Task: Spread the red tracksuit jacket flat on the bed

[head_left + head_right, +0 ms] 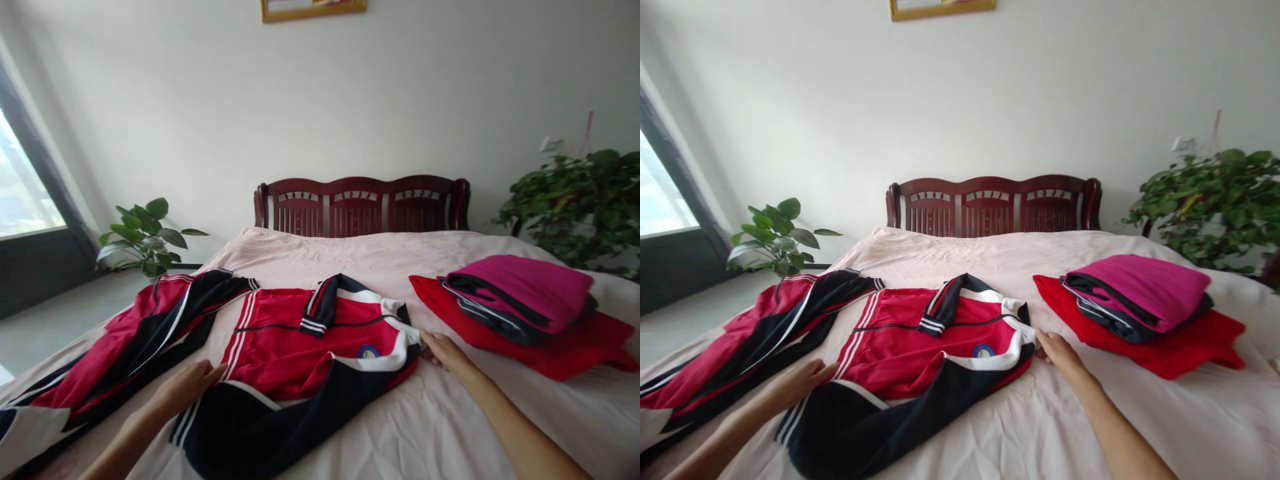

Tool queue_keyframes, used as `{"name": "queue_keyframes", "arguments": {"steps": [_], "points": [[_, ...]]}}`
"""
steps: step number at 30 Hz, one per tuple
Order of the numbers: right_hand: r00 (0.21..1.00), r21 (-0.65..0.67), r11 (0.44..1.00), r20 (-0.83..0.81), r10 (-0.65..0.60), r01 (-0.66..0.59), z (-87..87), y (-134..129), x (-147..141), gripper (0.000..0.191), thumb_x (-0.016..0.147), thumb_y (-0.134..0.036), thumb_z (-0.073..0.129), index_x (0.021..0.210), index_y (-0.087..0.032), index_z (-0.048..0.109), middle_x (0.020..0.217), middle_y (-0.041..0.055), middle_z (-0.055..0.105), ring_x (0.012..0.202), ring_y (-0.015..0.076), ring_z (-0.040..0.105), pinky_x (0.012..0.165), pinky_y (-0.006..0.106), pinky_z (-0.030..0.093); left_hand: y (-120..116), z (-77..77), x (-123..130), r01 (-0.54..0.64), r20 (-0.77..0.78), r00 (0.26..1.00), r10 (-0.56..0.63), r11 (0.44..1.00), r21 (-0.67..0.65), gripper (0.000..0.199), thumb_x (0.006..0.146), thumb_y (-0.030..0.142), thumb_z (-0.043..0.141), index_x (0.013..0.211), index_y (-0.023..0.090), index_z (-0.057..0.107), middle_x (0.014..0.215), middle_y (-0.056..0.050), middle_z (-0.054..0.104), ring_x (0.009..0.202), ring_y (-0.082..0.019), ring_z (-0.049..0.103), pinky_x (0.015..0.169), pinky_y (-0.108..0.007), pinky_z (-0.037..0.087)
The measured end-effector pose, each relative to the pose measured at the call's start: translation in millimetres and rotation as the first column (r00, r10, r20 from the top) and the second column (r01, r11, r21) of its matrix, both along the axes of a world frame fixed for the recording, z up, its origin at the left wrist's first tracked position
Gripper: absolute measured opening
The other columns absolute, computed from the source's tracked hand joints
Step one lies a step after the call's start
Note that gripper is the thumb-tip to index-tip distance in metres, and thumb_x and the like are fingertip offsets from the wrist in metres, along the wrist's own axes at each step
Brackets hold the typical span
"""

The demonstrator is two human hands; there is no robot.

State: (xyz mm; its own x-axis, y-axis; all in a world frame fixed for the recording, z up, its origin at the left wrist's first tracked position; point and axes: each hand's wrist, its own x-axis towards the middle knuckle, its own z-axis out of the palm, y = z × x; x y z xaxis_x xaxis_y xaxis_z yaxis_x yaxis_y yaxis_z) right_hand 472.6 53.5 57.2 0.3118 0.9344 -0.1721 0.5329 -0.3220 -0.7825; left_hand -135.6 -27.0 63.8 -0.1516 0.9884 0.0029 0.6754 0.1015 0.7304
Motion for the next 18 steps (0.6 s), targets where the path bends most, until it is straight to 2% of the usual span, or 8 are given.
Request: {"name": "queue_keyframes", "arguments": {"steps": [2,5,8,11,12,14,16,18], "points": [[0.999,0.017,1.000,-0.042,0.007,-0.006,0.1,2,-8,0.038,0.083,-0.053,0.047,0.076,-0.020,0.064,0.057,0.0045,0.063,0.048,0.0176,0.055,0.047,0.029,0.039,5,-7.9,12,-0.039,-0.042,0.998,0.037,0.997,-0.070,0.040,0.054,0.057,0.076,0.052,0.022,0.056,0.050,0.000,0.052,0.057,-0.021,0.052,0.058,-0.032,0.039],[0.994,0.100,0.995,-0.107,0.010,0.000,0.6,2,-19,0.036,0.078,-0.053,0.052,0.089,-0.020,0.064,0.068,0.0047,0.068,0.059,0.0201,0.062,0.051,0.029,0.044,9,-11.6,27,-0.048,-0.026,0.999,0.046,0.996,-0.079,0.045,0.054,0.063,0.070,0.058,0.021,0.055,0.053,0.002,0.053,0.056,-0.018,0.051,0.054,-0.029,0.036],[0.991,0.235,0.971,-0.131,0.003,0.028,1.9,-1,-24,0.036,0.075,-0.051,0.053,0.091,-0.021,0.063,0.077,0.0042,0.069,0.075,0.0214,0.065,0.061,0.029,0.049,7,-8.8,30,-0.070,0.068,0.995,0.069,0.998,-0.001,0.048,0.058,0.067,0.066,0.066,0.021,0.055,0.058,0.003,0.056,0.058,-0.018,0.054,0.056,-0.028,0.040],[0.985,0.386,0.915,-0.161,-0.060,0.118,6.8,-6,-25,0.036,0.072,-0.052,0.056,0.088,-0.020,0.062,0.075,0.0027,0.066,0.074,0.0205,0.062,0.062,0.028,0.048,-3,-2.2,24,-0.070,0.239,0.967,0.088,0.994,-0.083,0.059,0.054,0.069,0.073,0.083,0.020,0.062,0.063,0.000,0.064,0.062,-0.022,0.062,0.059,-0.031,0.046],[0.980,0.420,0.895,-0.183,-0.077,0.149,9.1,-8,-25,0.036,0.071,-0.052,0.057,0.088,-0.020,0.062,0.072,0.0018,0.064,0.070,0.0195,0.060,0.059,0.027,0.046,-7,1.0,22,-0.037,0.293,0.953,0.075,0.990,-0.133,0.064,0.054,0.069,0.075,0.093,0.019,0.065,0.068,-0.002,0.068,0.068,-0.024,0.066,0.063,-0.032,0.050],[0.967,0.445,0.877,-0.243,-0.078,0.182,14.2,-10,-27,0.035,0.071,-0.051,0.059,0.086,-0.020,0.062,0.060,-0.0014,0.057,0.058,0.0166,0.055,0.052,0.026,0.042,-17,9.0,20,0.045,0.381,0.924,0.024,0.985,-0.169,0.071,0.058,0.063,0.079,0.112,0.021,0.065,0.094,-0.007,0.076,0.092,-0.028,0.071,0.079,-0.035,0.054],[0.954,0.396,0.907,-0.300,-0.018,0.141,18.5,-12,-31,0.035,0.071,-0.051,0.060,0.086,-0.020,0.060,0.053,-0.0041,0.051,0.050,0.0145,0.051,0.047,0.024,0.037,-25,17.9,21,0.108,0.433,0.900,-0.045,0.986,-0.123,0.071,0.063,0.056,0.081,0.124,0.025,0.063,0.128,-0.009,0.068,0.120,-0.029,0.062,0.097,-0.033,0.050],[0.940,0.284,0.958,-0.335,0.066,0.034,21.1,-11,-33,0.039,0.071,-0.055,0.061,0.088,-0.020,0.059,0.054,-0.0035,0.054,0.047,0.0138,0.052,0.044,0.024,0.035,-31,26.2,24,0.153,0.446,0.890,-0.099,0.984,-0.087,0.069,0.064,0.052,0.083,0.126,0.028,0.064,0.144,-0.005,0.058,0.133,-0.028,0.052,0.106,-0.032,0.045]]}}
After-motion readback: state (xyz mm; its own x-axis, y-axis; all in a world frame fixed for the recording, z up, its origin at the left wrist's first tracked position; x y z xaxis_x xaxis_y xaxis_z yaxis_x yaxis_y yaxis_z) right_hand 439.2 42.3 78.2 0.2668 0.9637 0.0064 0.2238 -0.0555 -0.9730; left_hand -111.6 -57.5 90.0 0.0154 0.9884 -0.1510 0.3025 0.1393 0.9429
